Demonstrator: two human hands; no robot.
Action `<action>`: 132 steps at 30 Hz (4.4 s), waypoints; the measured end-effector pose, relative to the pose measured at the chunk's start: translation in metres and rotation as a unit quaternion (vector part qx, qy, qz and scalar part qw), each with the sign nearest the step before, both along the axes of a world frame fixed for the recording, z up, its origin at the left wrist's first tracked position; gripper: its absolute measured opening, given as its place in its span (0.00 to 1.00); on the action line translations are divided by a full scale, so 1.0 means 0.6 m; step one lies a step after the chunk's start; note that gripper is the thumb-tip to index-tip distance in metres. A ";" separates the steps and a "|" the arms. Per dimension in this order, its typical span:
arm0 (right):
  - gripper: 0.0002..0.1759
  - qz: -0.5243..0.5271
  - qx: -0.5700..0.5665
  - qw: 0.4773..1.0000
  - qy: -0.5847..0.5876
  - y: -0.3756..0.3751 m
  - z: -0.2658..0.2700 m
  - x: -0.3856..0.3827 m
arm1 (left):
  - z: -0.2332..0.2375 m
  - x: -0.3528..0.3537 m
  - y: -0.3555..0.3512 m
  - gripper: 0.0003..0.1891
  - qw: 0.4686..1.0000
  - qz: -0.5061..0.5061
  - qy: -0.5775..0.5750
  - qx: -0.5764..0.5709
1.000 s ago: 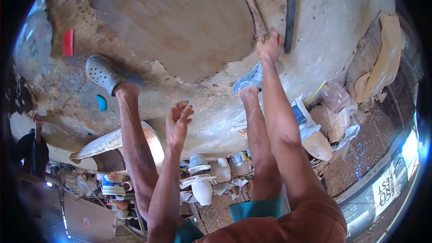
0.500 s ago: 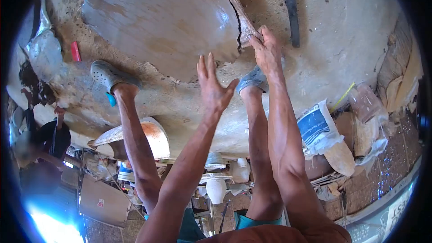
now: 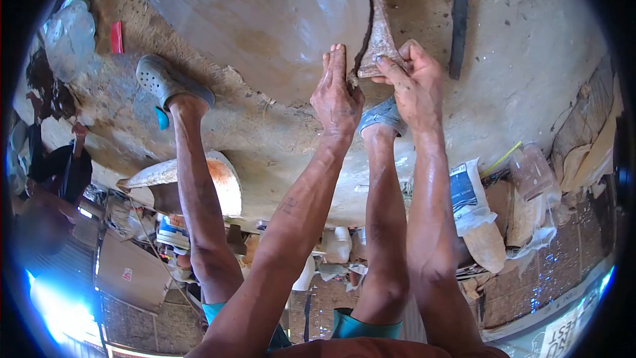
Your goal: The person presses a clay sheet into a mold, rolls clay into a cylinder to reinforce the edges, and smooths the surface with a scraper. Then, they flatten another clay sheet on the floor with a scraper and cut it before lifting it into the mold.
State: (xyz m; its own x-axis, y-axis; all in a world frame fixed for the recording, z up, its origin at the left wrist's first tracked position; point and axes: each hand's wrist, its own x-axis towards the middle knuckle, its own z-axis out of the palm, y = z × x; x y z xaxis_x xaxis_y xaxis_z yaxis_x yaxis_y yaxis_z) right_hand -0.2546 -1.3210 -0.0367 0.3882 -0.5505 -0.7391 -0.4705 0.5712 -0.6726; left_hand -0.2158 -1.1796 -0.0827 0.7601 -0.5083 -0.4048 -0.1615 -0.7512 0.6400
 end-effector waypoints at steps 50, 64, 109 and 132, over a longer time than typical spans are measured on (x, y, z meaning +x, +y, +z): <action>0.25 0.814 -0.393 0.407 -0.133 -0.037 0.133 0.328 | 0.157 0.123 0.063 0.42 0.076 0.762 0.454 -0.455; 0.39 0.810 -0.320 0.480 -0.105 -0.135 0.086 0.234 | 0.091 0.077 0.022 0.11 0.246 0.808 0.315 -0.434; 0.37 0.794 -0.405 0.451 -0.045 -0.012 0.396 0.360 | 0.377 0.247 0.158 0.23 0.640 0.663 0.307 -0.237; 0.33 0.936 -0.199 0.260 -0.131 0.628 0.885 0.129 | 1.013 -0.183 0.787 0.24 0.529 0.801 0.259 -0.106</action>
